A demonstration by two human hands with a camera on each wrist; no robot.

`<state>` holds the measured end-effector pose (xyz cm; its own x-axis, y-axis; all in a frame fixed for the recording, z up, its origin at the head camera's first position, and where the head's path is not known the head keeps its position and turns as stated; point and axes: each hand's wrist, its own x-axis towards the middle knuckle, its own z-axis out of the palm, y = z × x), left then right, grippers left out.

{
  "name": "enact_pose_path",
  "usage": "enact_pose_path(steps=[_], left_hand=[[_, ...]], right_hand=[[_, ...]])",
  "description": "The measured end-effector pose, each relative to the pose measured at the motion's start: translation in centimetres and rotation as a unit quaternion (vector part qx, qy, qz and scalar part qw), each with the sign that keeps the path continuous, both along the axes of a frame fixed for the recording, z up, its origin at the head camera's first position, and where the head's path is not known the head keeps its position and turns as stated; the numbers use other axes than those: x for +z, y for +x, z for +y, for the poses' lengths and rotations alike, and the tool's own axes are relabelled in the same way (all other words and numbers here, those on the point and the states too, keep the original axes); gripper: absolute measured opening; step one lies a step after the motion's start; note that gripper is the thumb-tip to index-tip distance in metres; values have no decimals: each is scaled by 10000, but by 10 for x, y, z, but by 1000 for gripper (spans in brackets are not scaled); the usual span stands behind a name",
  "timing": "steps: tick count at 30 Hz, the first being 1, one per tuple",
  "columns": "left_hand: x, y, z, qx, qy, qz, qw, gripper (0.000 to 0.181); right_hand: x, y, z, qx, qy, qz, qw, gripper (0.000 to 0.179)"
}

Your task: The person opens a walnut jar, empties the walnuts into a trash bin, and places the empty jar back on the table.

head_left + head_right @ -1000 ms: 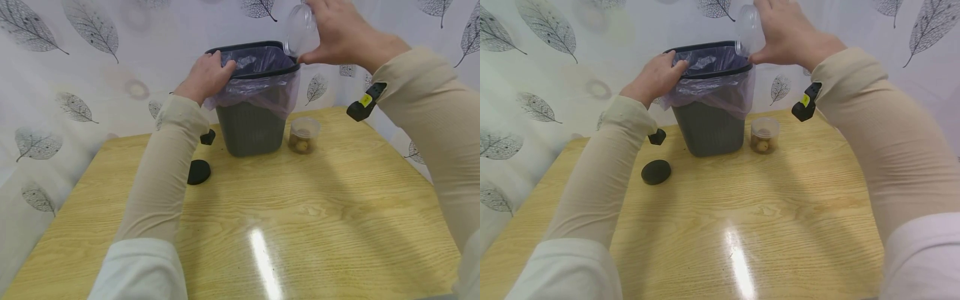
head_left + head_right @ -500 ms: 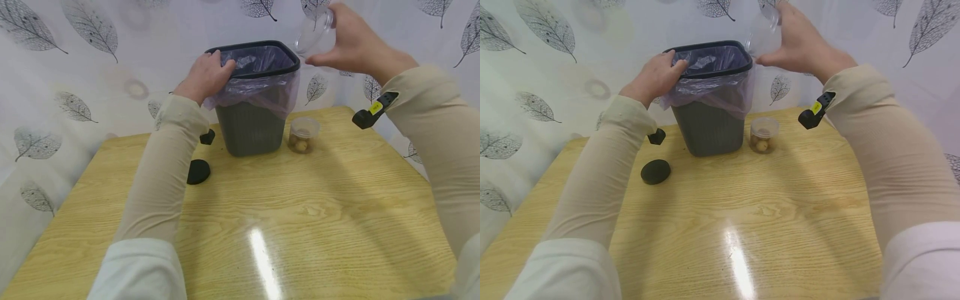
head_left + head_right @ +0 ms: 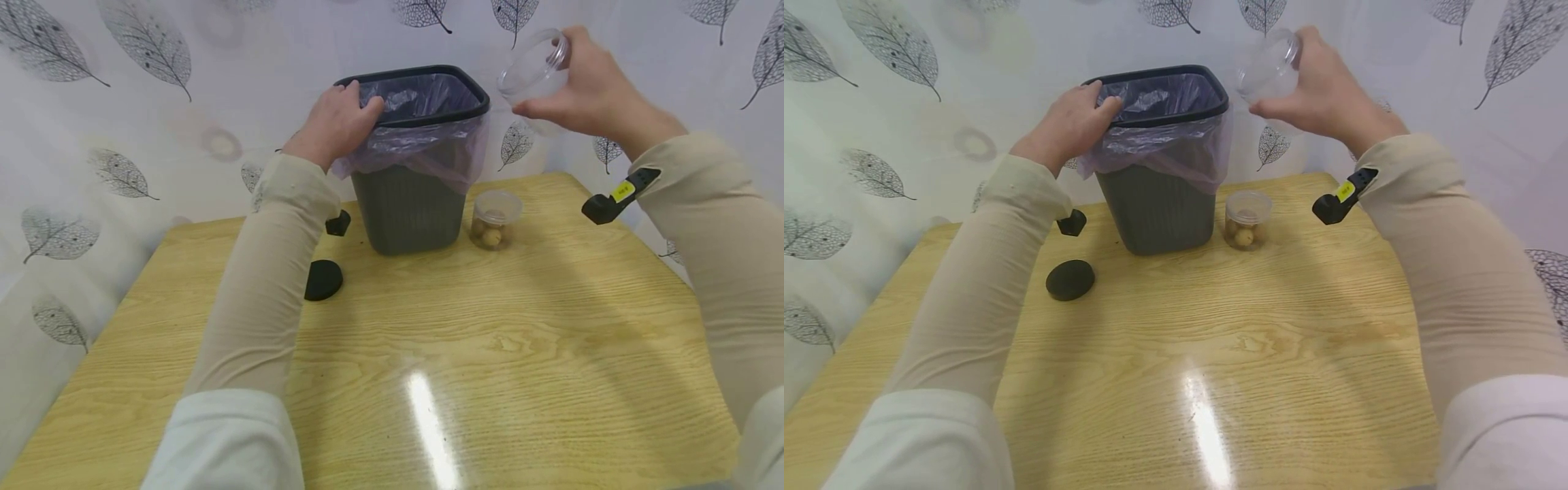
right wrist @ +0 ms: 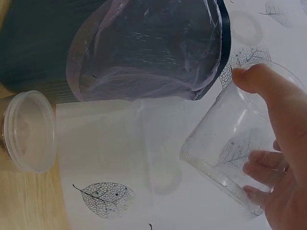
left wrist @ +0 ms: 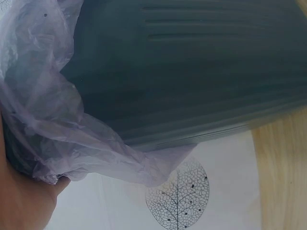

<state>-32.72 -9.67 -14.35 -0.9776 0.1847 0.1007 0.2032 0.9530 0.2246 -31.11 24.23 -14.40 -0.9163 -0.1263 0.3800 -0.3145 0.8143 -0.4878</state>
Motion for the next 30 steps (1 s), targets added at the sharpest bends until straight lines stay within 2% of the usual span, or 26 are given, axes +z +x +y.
enact_pose_path(steps=[5, 18, 30], left_hand=[[0, 0, 0, -3, 6, 0, 10000, 76], [-1, 1, 0, -9, 36, 34, 10000, 76], [0, -1, 1, 39, -13, -7, 10000, 76]], right_hand=[[-11, 1, 7, -158, -164, -178, 9996, 96], [-41, 4, 25, -243, -571, -565, 9965, 99], [-74, 6, 40, -356, -716, -923, 9925, 98]])
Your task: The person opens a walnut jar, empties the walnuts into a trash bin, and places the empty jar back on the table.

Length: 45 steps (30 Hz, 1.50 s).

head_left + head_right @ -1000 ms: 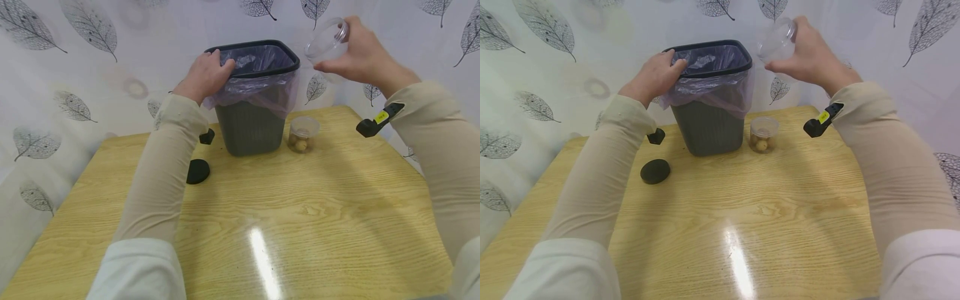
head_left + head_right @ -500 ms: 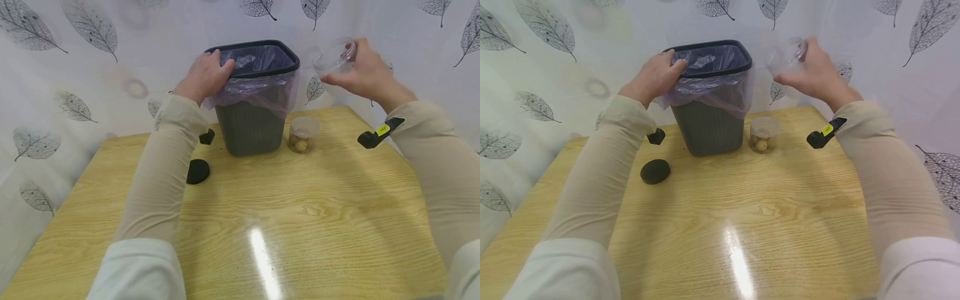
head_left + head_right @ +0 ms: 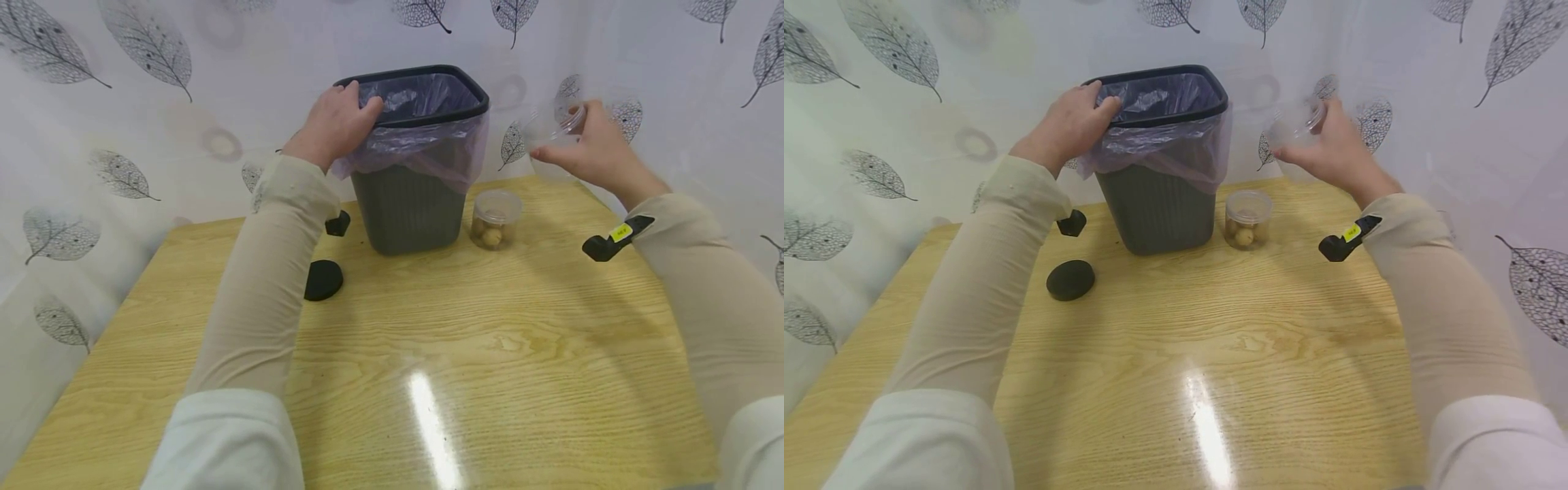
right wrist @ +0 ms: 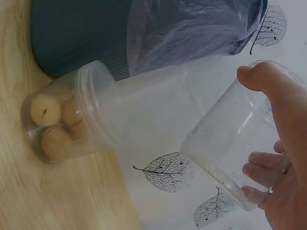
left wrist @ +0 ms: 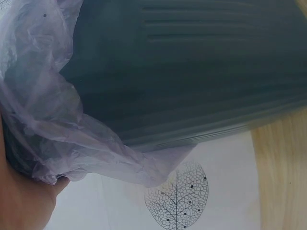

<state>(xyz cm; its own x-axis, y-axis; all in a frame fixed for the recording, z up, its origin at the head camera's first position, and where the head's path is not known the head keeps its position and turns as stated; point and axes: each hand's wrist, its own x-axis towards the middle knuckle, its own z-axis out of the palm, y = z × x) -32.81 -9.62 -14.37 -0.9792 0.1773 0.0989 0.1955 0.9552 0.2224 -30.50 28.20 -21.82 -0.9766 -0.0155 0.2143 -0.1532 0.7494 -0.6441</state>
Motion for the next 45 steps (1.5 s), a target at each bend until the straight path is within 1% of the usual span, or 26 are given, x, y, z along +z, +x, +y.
enact_pose_path(steps=[9, 14, 19, 21, 27, 32, 35, 40, 45], left_hand=[[0, 0, 0, 0, 24, 42, 10000, 76], [-1, 0, 0, 9, 19, 39, 10000, 76], [-1, 0, 1, -2, 19, 44, 10000, 75], [-2, 0, 1, 3, 20, 48, 10000, 75], [-3, 0, 1, 55, 64, 17, 10000, 75], [-3, -1, 1, 2, 88, 62, 9999, 75], [-2, -1, 1, -40, 90, 81, 9999, 75], [-2, -2, 0, -72, 104, 43, 9999, 75], [-3, -2, 0, -56, 128, 63, 9999, 75]], right_hand=[[-28, -2, 10, 5, -271, -117, 9996, 96], [-42, -2, 13, -5, -325, -173, 9993, 97], [-57, -4, 15, 48, -527, 41, 9986, 95], [-63, -5, 17, 43, -587, 64, 9982, 93], [-78, -6, 20, -134, -598, -120, 9980, 91], [-88, -3, 19, -131, -859, -177, 9961, 91], [-95, -1, 20, -156, -978, -322, 9946, 95], [-107, 3, 21, -276, -958, -501, 9938, 99], [-117, 4, 21, -303, -894, -468, 9944, 99]])
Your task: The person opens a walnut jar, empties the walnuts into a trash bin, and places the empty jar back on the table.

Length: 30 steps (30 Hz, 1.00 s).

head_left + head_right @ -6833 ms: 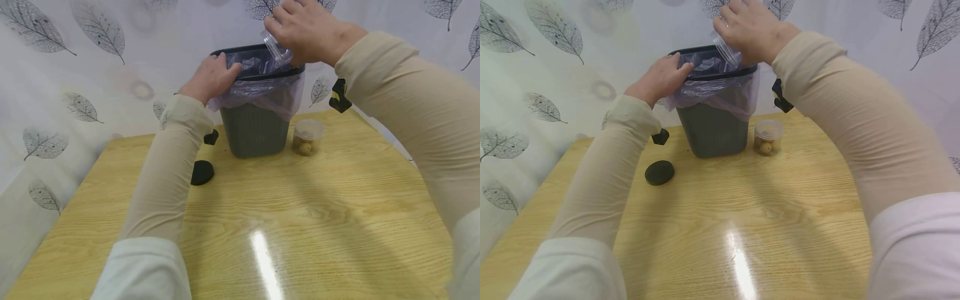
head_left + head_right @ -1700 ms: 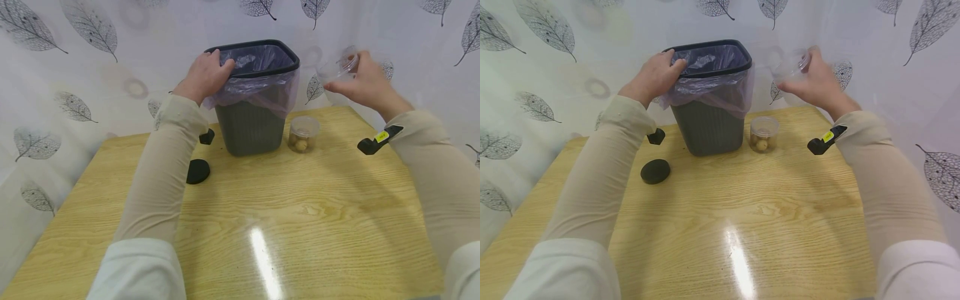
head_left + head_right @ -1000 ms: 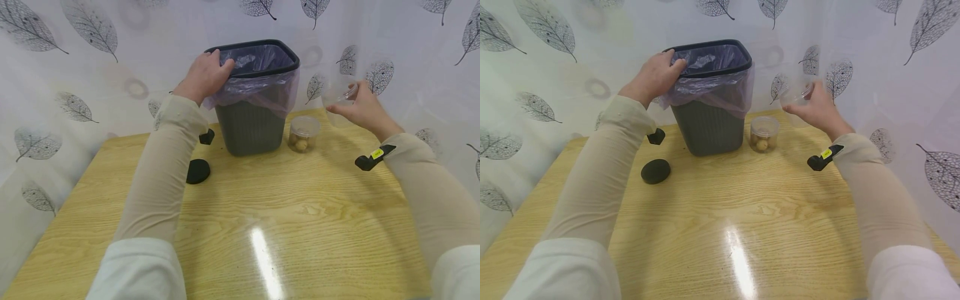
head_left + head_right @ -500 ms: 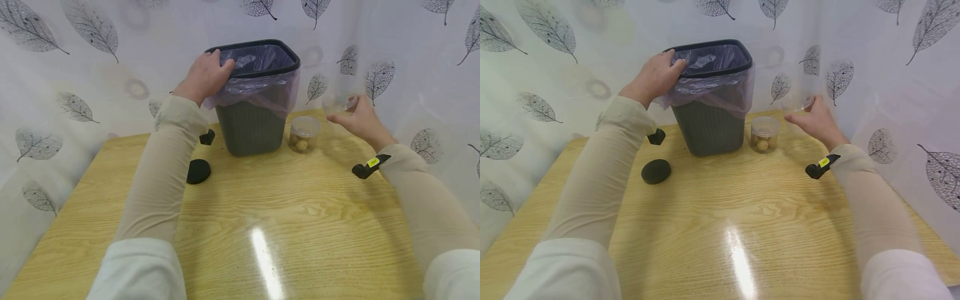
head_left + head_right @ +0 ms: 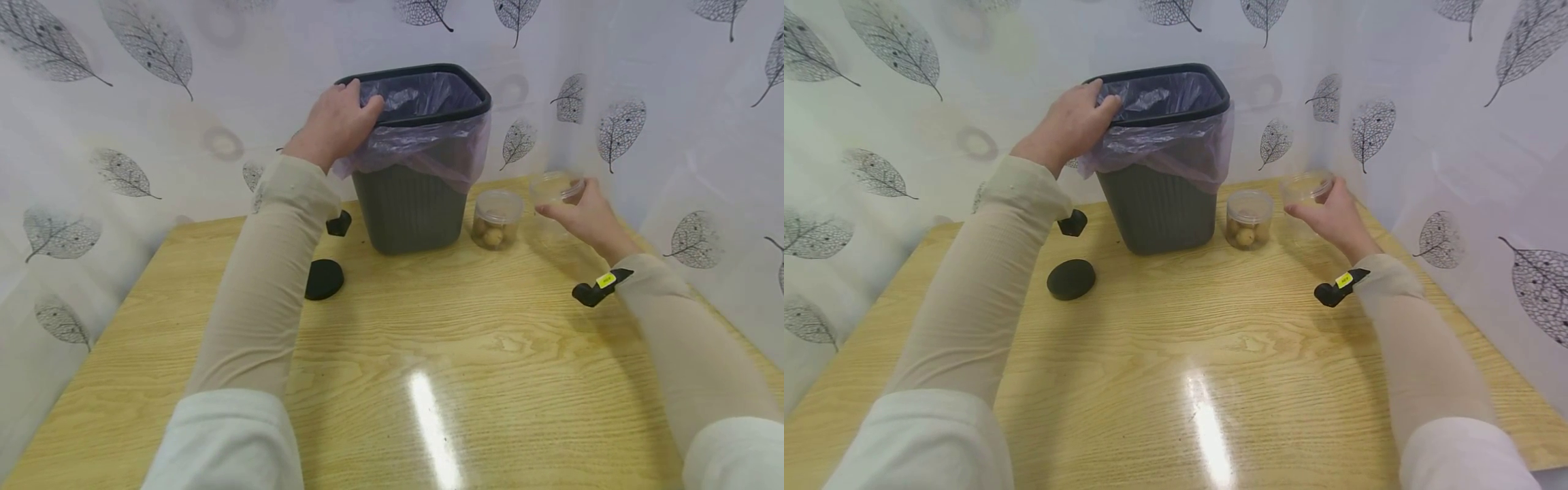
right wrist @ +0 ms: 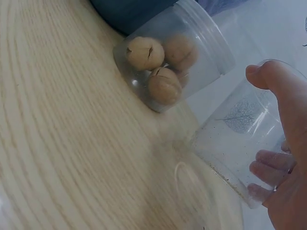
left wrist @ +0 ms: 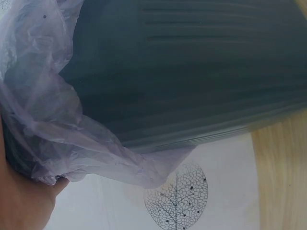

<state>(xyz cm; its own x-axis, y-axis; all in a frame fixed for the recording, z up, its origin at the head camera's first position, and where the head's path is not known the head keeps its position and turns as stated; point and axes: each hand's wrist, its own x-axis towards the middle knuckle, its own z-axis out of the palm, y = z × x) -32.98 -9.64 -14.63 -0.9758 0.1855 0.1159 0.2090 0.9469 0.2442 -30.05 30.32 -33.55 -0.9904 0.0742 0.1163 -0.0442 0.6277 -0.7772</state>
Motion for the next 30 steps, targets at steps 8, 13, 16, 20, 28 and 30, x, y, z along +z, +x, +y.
enact_pose_path(steps=[8, 13, 16, 20, 28, 30], left_hand=[[-1, 1, 1, 8, 34, 38, 10000, 74], [-1, 0, 1, -3, 60, 10, 10000, 74], [-1, 0, 0, 2, 53, -9, 10000, 74], [-2, 0, 0, 20, 62, -17, 10000, 74], [-1, 1, 1, 46, 124, -20, 9999, 73], [-1, 2, 1, 47, 125, -22, 9999, 73]], right_hand=[[-12, 0, 4, 129, -175, 74, 9997, 98], [-15, 0, 9, 242, -304, 5, 9992, 101], [-16, 0, 11, 267, -337, -69, 9991, 103], [-16, 0, 13, 275, -286, -148, 9991, 105], [-18, 1, 16, 334, -272, -375, 9984, 110], [-18, 1, 17, 364, -265, -442, 9980, 112]])
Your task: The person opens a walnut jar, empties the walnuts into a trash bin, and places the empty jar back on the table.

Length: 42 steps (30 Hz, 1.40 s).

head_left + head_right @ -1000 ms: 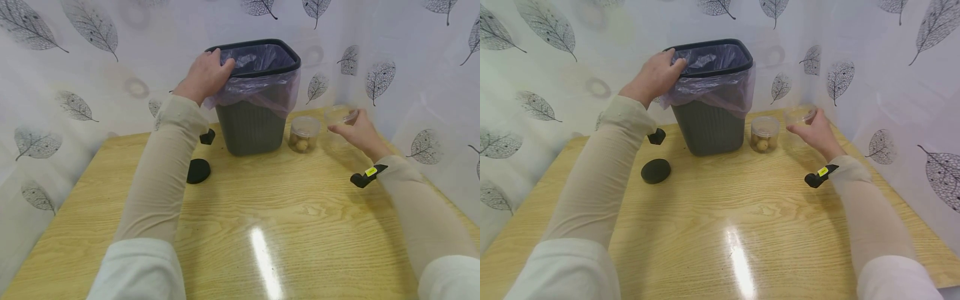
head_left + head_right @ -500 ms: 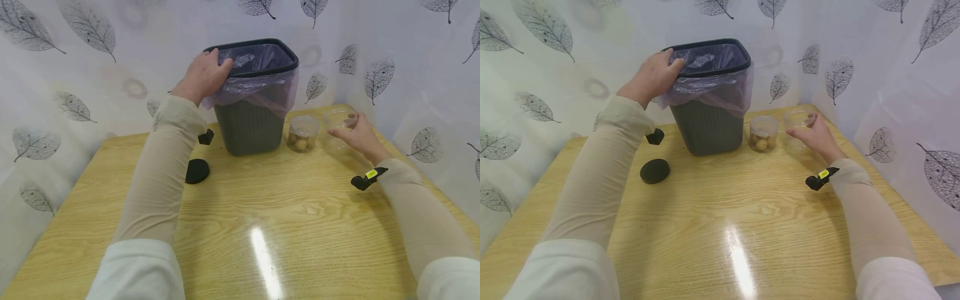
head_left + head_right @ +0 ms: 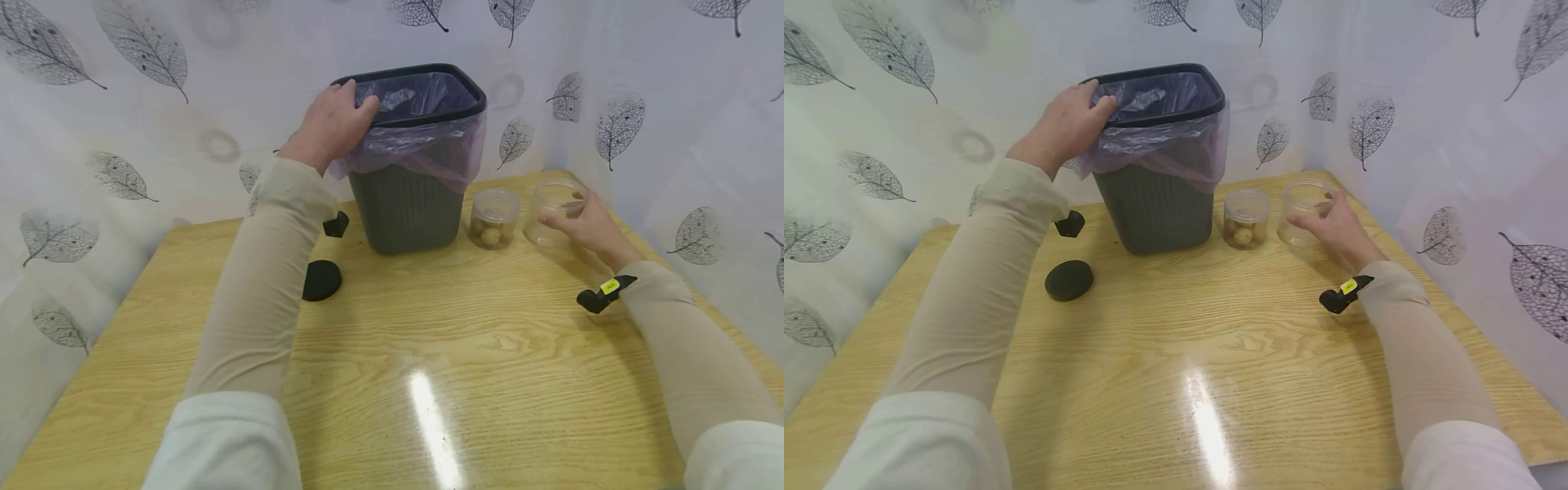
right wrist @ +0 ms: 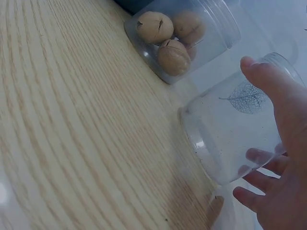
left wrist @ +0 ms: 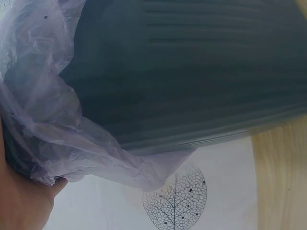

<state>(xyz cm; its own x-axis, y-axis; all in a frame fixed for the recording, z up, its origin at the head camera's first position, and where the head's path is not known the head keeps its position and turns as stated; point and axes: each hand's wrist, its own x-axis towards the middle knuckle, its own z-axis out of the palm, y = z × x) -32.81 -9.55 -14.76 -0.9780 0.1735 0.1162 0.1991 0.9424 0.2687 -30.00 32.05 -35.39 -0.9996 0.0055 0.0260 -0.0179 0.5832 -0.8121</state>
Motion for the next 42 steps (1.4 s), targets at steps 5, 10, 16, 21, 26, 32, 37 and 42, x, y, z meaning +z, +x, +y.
enact_pose_path(steps=[5, 10, 16, 21, 26, 32, 37, 42], left_hand=[[-1, -1, -1, -2, 6, 9, 10000, 74], [-1, -2, -1, -8, 17, 22, 10000, 74], [1, -2, -1, -28, 23, 50, 10000, 73], [0, -2, 0, -38, 115, 160, 9998, 73], [-5, 0, 0, 15, 524, 459, 9976, 72], [-8, 1, -1, -15, 850, 838, 9928, 70], [-3, 5, -1, -196, 1015, 1249, 9868, 65], [1, 17, 9, -729, 1313, 1641, 9750, 61]], right_hand=[[-2, -2, 1, 184, -320, 259, 9990, 97], [1, 1, 0, -85, -178, 275, 9994, 109], [18, 3, -2, -174, 204, 580, 9980, 116], [31, 5, -8, -192, 576, 1007, 9931, 109], [44, 14, -22, -53, 674, 1368, 9883, 98], [56, 22, -40, 167, 532, 1740, 9832, 90], [60, 26, -49, 378, 404, 1831, 9815, 87], [57, 28, -55, 520, 199, 1833, 9815, 85]])
